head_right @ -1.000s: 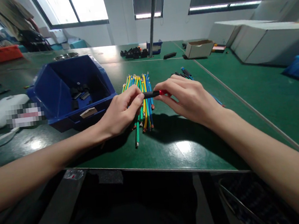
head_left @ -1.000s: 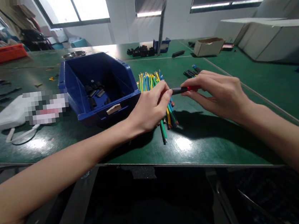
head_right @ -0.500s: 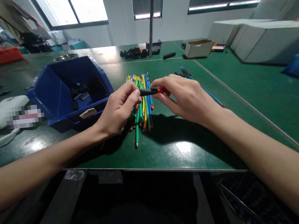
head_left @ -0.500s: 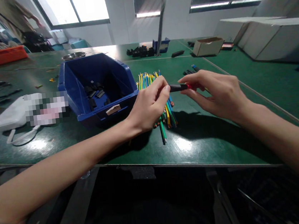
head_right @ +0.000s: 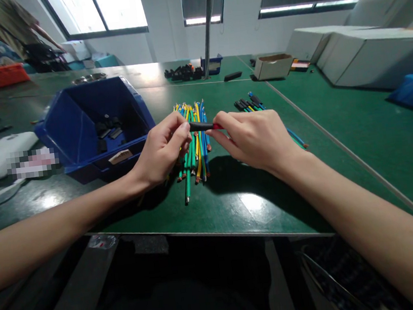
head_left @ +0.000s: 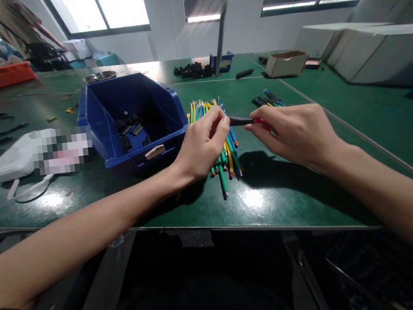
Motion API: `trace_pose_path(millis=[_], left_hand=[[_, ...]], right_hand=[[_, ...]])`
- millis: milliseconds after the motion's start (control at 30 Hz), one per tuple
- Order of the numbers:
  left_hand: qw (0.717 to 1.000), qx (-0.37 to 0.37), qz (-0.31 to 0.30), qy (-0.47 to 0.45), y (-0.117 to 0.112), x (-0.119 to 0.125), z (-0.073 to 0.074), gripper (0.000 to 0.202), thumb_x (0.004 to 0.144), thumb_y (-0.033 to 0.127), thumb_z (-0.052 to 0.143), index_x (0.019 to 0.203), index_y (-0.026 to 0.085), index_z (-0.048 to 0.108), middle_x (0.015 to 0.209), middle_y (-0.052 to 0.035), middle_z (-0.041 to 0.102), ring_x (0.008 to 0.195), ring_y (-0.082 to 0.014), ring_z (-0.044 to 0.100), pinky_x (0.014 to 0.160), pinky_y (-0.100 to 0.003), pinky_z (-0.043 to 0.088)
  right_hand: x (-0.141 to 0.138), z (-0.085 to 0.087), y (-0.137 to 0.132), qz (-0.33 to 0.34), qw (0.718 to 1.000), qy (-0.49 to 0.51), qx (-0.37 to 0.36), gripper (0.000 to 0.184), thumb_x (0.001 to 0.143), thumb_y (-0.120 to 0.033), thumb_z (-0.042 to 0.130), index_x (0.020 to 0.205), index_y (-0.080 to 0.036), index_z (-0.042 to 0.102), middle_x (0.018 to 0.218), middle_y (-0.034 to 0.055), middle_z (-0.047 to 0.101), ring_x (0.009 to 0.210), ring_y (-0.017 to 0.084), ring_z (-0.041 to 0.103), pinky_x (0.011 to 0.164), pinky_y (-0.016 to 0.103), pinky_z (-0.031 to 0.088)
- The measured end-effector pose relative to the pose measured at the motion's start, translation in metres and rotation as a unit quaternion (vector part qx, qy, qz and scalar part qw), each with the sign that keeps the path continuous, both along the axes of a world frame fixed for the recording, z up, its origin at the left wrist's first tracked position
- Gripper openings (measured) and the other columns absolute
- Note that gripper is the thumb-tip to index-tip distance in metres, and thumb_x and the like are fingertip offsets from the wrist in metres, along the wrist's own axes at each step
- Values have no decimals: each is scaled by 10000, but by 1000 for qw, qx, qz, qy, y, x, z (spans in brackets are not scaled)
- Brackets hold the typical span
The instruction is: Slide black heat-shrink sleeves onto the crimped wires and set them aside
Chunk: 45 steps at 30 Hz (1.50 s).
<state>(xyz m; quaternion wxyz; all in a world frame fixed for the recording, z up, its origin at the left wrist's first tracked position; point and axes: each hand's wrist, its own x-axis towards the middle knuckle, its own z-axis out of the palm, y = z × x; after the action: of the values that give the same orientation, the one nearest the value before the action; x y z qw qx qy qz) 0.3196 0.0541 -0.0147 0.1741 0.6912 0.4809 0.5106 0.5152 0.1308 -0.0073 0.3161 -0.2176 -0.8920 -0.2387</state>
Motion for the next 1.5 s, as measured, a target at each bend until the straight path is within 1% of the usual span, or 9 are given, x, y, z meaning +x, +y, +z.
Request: trace_pose_path(millis=[100,267,400,533,1067,1233,1300,1400,1500], left_hand=[[1000,-4,-5,-2,0,-1,0,254,993,312,439,758,213,448,646,14,471,593,-125,450,569,-279,376],[1000,-19,-11,-6,1,-2,0,254,984,324,443,756,214,454,644,14,470,588,-124,433,548,-273,346],[999,-23,-32,-11,2,-3,-1,271,973,327,452,730,209,451,631,16,453,579,-117,418,539,-270,331],[998,-23,-46,-23,2,-3,-1,266,960,328,457,725,205,442,618,22,446,568,-109,406,521,-255,318],[997,-16,-66,-48,0,-2,6,251,937,276,478,701,194,452,604,25,487,567,-97,426,526,-246,324],[993,-14,-81,-82,3,-1,4,247,923,265,487,689,192,451,578,39,473,543,-86,430,532,-238,336],[993,-22,-87,-72,3,0,3,249,928,279,493,697,191,459,591,36,486,548,-86,431,531,-236,336],[993,-39,-100,-54,2,0,0,258,939,288,496,702,189,463,614,28,512,566,-88,444,533,-231,344],[991,-50,-113,-57,2,-1,-1,257,959,298,475,726,190,458,613,29,520,570,-85,462,539,-221,364]], right_hand=[[1,0,0,-6,1000,9,-3,278,984,-414,486,867,-187,597,645,25,649,509,144,516,496,287,278],[2,-1,0,35,999,24,-13,198,978,-350,518,899,-184,592,672,26,657,544,146,557,502,281,320],[2,-1,1,58,998,15,7,158,981,-306,522,921,-177,592,668,19,654,533,138,558,501,273,356],[3,0,1,65,998,9,11,146,987,-291,508,950,-178,593,672,17,654,547,141,575,515,267,390],[5,0,5,91,996,20,9,99,962,-256,546,899,-193,590,721,41,666,599,169,596,549,287,434],[6,6,7,105,994,9,34,132,967,-267,536,920,-174,617,751,63,675,631,184,602,573,309,435],[8,8,8,110,994,-1,27,142,966,-289,544,944,-171,622,751,60,669,624,179,595,573,307,427],[12,7,11,115,993,-5,6,197,968,-333,550,1061,-177,628,758,37,673,616,167,591,597,297,439],[14,3,14,102,995,-16,4,213,985,-316,509,1107,-197,636,792,39,686,655,172,607,623,297,445]])
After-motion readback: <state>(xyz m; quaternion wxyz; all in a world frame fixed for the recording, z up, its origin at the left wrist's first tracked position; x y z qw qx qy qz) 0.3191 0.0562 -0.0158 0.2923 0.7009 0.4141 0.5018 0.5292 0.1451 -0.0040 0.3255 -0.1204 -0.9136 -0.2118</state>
